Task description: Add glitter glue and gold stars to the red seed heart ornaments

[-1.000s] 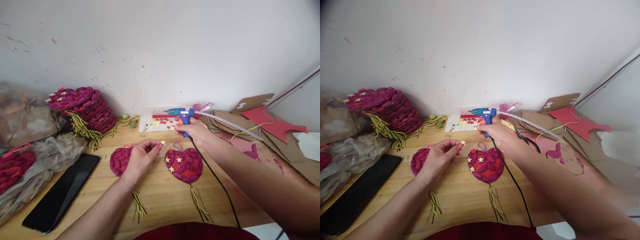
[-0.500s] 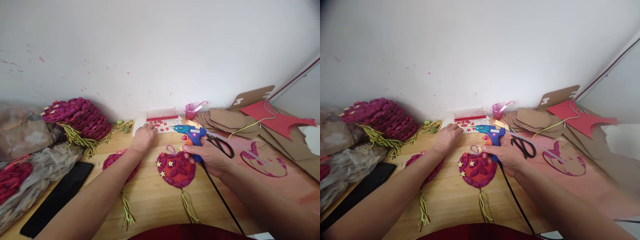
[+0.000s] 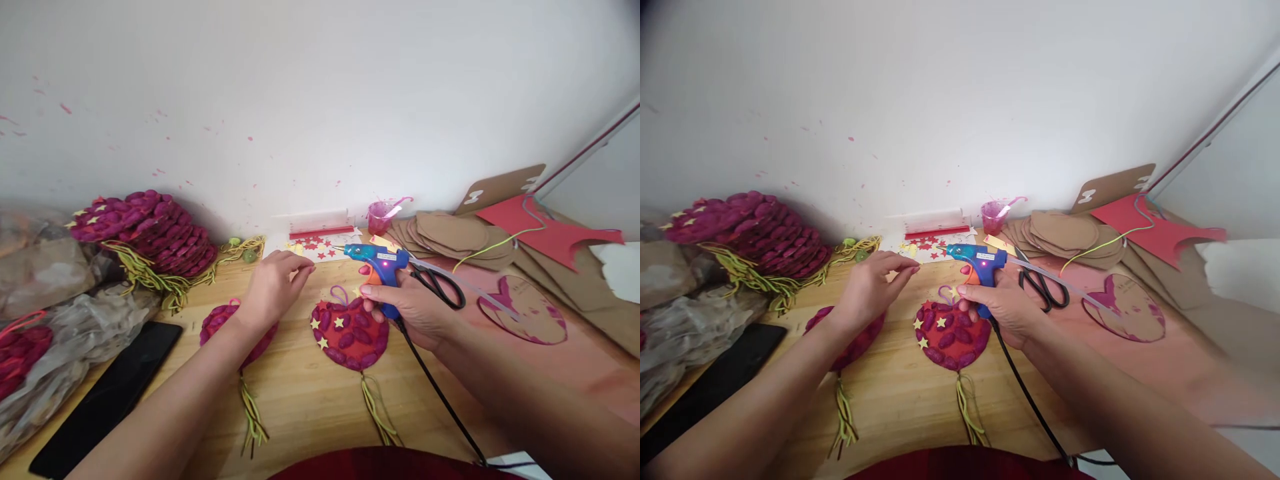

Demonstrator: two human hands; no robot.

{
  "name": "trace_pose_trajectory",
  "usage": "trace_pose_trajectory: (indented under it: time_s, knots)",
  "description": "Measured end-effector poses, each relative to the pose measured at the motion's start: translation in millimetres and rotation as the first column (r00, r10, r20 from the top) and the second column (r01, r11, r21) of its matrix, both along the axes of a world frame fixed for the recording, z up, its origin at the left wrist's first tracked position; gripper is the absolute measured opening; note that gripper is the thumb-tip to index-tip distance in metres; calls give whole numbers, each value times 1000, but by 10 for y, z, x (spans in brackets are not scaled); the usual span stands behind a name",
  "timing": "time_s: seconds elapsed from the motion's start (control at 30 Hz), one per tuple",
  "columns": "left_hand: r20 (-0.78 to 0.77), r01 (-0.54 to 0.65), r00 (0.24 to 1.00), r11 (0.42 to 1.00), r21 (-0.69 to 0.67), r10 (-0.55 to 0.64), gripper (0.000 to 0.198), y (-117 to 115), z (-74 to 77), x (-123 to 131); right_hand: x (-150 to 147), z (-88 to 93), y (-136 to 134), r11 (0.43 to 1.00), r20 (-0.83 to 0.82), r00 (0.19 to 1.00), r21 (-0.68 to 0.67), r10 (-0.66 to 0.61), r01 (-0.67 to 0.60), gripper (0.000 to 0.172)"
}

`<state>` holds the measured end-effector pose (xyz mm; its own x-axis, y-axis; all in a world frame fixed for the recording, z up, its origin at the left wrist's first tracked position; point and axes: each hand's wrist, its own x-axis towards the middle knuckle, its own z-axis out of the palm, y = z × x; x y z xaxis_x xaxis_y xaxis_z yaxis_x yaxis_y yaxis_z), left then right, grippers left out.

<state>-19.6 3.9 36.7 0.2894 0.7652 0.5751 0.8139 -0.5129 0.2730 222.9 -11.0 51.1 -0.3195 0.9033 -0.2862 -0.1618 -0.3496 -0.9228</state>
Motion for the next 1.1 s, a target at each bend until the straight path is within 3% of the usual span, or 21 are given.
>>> trace_pose_trajectory:
  time_s: [0.07,0.13,0.27,0.37,0.63,0.77,0.9,0.97,1.1]
  knots:
    - [4,70,997,990,121,-71,10,-213,97,87,-15,28,-20,999,-10,999,14,37,-36,26]
    - [-87,82,994,973,215,-65,9,-424,157,149,-38,51,-49,998,-19,998,24,56,-56,24]
    - [-207,160,972,953,257,-107,31,-706,129,167,-106,67,-130,997,-20,998,36,66,-65,26]
    - [-281,201,952,937,286,-119,40,-792,70,136,-154,66,-190,996,-25,995,15,94,-93,27]
    - [-341,310,918,903,297,-203,27,-890,101,144,-185,62,-345,993,-29,993,-23,111,-112,28]
    - [-256,274,944,928,253,-209,24,-923,49,159,-95,50,-429,997,-21,997,-34,71,-71,32]
    - [-132,230,969,957,178,-208,19,-972,-13,189,148,25,-551,1000,150,989,-3,-14,15,33]
    - [-162,297,949,941,161,-272,16,-1022,-28,217,299,16,-644,999,305,952,36,2,-14,36]
    - [-287,471,860,872,130,-422,18,-1175,-38,320,523,24,-881,984,606,795,129,22,-126,45]
